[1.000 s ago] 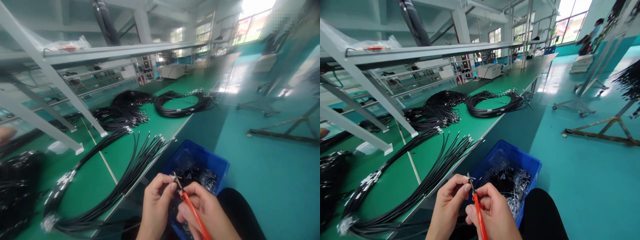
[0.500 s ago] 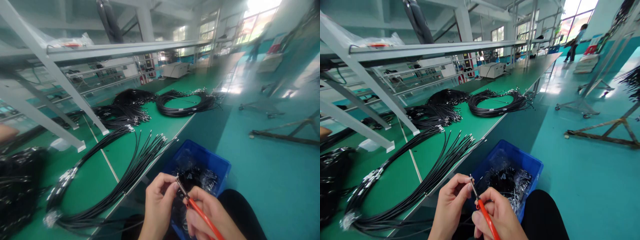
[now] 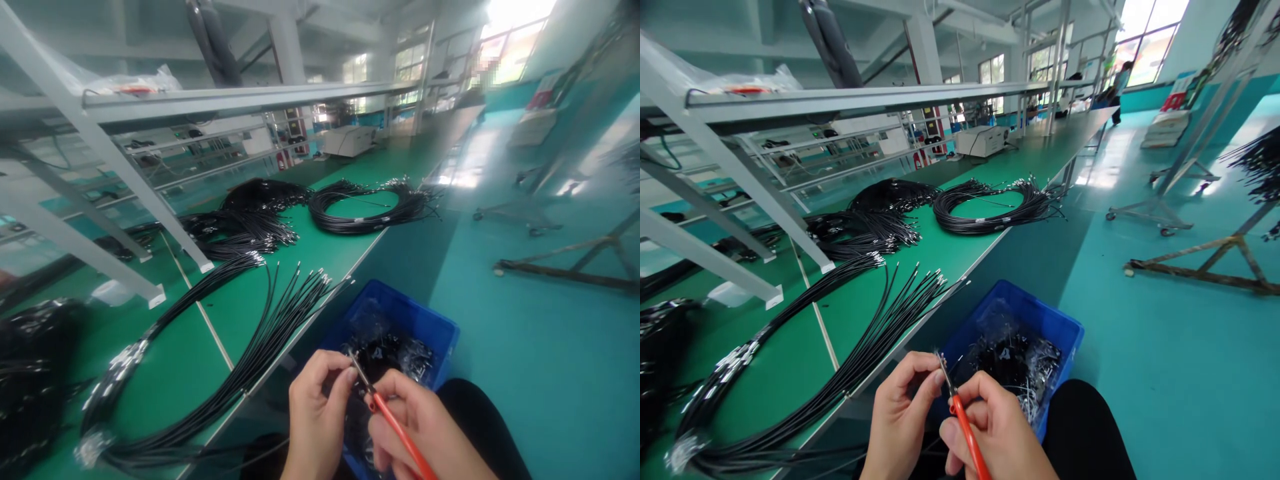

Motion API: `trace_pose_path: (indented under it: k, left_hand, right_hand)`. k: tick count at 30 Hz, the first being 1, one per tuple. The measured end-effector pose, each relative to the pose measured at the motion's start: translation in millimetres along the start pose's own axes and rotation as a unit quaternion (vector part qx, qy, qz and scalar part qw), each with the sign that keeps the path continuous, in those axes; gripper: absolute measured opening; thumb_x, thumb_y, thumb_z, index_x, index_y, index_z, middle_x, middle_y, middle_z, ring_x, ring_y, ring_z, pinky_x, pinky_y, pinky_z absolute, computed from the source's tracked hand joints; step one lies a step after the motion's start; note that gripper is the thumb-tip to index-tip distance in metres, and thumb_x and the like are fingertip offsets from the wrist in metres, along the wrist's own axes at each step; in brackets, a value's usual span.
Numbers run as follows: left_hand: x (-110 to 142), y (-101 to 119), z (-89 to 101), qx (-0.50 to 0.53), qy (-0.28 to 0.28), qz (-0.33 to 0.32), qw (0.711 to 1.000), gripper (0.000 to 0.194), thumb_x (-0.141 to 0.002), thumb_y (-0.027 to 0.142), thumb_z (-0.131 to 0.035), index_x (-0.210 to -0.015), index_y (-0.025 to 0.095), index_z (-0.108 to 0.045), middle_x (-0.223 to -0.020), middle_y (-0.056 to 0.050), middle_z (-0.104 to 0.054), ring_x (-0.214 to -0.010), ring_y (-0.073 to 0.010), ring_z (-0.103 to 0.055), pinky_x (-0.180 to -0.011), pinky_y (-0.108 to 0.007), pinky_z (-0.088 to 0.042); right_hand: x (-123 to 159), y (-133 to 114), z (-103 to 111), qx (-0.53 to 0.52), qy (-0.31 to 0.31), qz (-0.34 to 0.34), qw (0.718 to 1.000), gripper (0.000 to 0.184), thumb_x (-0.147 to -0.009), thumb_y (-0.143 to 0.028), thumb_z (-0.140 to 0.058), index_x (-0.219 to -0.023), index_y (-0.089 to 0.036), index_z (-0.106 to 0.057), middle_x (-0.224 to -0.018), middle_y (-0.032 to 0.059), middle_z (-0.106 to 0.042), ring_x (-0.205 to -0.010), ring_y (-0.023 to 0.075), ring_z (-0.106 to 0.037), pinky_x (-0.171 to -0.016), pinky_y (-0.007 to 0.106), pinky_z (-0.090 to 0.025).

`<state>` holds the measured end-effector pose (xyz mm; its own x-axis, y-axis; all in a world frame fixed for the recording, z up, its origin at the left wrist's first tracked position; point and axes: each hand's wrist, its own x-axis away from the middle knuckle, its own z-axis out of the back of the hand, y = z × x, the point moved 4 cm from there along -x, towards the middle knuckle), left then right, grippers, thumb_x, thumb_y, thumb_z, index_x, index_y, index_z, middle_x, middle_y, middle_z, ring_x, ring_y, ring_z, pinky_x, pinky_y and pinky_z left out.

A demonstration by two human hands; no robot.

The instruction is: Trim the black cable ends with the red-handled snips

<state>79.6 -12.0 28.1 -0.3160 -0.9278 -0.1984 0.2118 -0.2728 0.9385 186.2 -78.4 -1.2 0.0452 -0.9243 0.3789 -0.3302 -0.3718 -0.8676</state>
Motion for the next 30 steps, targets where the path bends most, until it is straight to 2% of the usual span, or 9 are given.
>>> trace_pose_path:
  k: [3, 6, 9, 11, 13, 17, 23, 27, 30]
  left_hand:
    - [-1.4, -0.9, -0.6, -0.017, -0.003, -0.009, 1.0, 0.007, -0.078, 0.018, -0.06, -0.072, 0.018, -0.065, -0.068, -0.001, -0.063, -0.064, -0.0161, -0.058, -0.061, -0.023, -0.046]
    - [-3.2, -2.8, 0.8, -0.03, -0.002, -0.017, 0.999, 0.005, -0.078, 0.019, -0.06, -0.075, 0.018, -0.064, -0.07, 0.0, -0.062, -0.065, -0.0157, -0.058, -0.061, -0.023, -0.046]
    - [-3.0, -2.0, 1.3, -0.046, -0.008, -0.027, 0.999, 0.005, -0.078, 0.019, -0.06, -0.075, 0.018, -0.064, -0.069, 0.0, -0.062, -0.064, -0.0155, -0.058, -0.06, -0.023, -0.045]
    - [-1.2, 1.1, -0.1, -0.059, -0.014, -0.039, 0.997, 0.006, -0.078, 0.019, -0.06, -0.073, 0.018, -0.064, -0.068, 0.0, -0.061, -0.063, -0.0154, -0.058, -0.059, -0.023, -0.045]
    - [2.0, 5.0, -3.1, -0.074, -0.022, -0.053, 0.996, 0.008, -0.078, 0.018, -0.06, -0.071, 0.018, -0.063, -0.067, 0.0, -0.061, -0.062, -0.0153, -0.058, -0.058, -0.023, -0.044]
    - [8.2, 10.6, -8.9, -0.103, -0.03, -0.065, 0.992, 0.011, -0.08, 0.018, -0.058, -0.07, 0.018, -0.064, -0.066, 0.0, -0.06, -0.059, -0.0141, -0.056, -0.056, -0.023, -0.042]
    - [6.3, 12.0, -6.5, -0.06, -0.063, -0.033, 0.996, 0.014, -0.078, 0.018, -0.059, -0.065, 0.017, -0.061, -0.064, 0.0, -0.06, -0.059, -0.0135, -0.055, -0.055, -0.021, -0.042]
    - [4.7, 11.8, -4.2, -0.058, -0.067, -0.012, 0.996, 0.013, -0.077, 0.017, -0.059, -0.065, 0.017, -0.061, -0.063, 0.0, -0.06, -0.058, -0.0134, -0.055, -0.055, -0.021, -0.042]
    - [6.8, 13.4, -5.3, -0.083, -0.057, -0.016, 0.995, 0.012, -0.077, 0.018, -0.059, -0.065, 0.016, -0.062, -0.064, -0.001, -0.059, -0.058, -0.014, -0.055, -0.055, -0.022, -0.041]
  right_hand:
    - [0.9, 4.7, 5.1, 0.044, 0.049, 0.001, 0.998, 0.017, -0.071, -0.021, -0.062, -0.072, -0.021, -0.045, -0.046, -0.0063, -0.056, -0.035, 0.0049, -0.042, -0.039, 0.016, -0.03]
    - [3.1, 11.0, 7.8, 0.054, 0.069, 0.052, 0.995, 0.019, -0.062, -0.011, -0.063, -0.069, -0.02, -0.048, -0.048, -0.0088, -0.05, -0.043, 0.0069, -0.044, -0.043, 0.018, -0.03]
    - [4.9, 9.5, 13.1, 0.037, 0.141, 0.124, 0.982, 0.024, -0.059, -0.012, -0.065, -0.078, -0.021, -0.052, -0.057, -0.0076, -0.054, -0.051, 0.0098, -0.049, -0.049, 0.021, -0.037]
    - [6.7, -0.2, 15.8, 0.024, 0.214, 0.185, 0.959, 0.029, -0.062, -0.016, -0.066, -0.087, -0.023, -0.051, -0.066, -0.0057, -0.059, -0.061, 0.0127, -0.056, -0.059, 0.024, -0.044]
    - [7.5, -12.7, 14.5, 0.014, 0.26, 0.225, 0.939, 0.033, -0.065, -0.02, -0.067, -0.092, -0.025, -0.049, -0.076, -0.0035, -0.063, -0.071, 0.015, -0.06, -0.069, 0.027, -0.047]
    - [4.1, -27.0, 7.5, -0.024, 0.277, 0.219, 0.935, 0.033, -0.066, -0.025, -0.07, -0.092, -0.025, -0.051, -0.078, -0.0022, -0.065, -0.074, 0.0159, -0.061, -0.071, 0.027, -0.049]
    - [1.1, -22.4, 3.5, -0.099, 0.254, 0.22, 0.937, 0.03, -0.067, -0.024, -0.071, -0.089, -0.024, -0.051, -0.07, -0.0048, -0.063, -0.062, 0.0123, -0.06, -0.061, 0.023, -0.048]
    - [2.8, -23.3, 1.7, -0.077, 0.266, 0.224, 0.934, 0.029, -0.067, -0.025, -0.07, -0.089, -0.025, -0.051, -0.071, -0.0045, -0.063, -0.059, 0.0111, -0.058, -0.06, 0.022, -0.049]
    - [5.5, -25.8, 1.2, -0.011, 0.307, 0.242, 0.92, 0.026, -0.068, -0.024, -0.067, -0.089, -0.025, -0.052, -0.074, -0.0023, -0.065, -0.066, 0.0138, -0.061, -0.065, 0.024, -0.051]
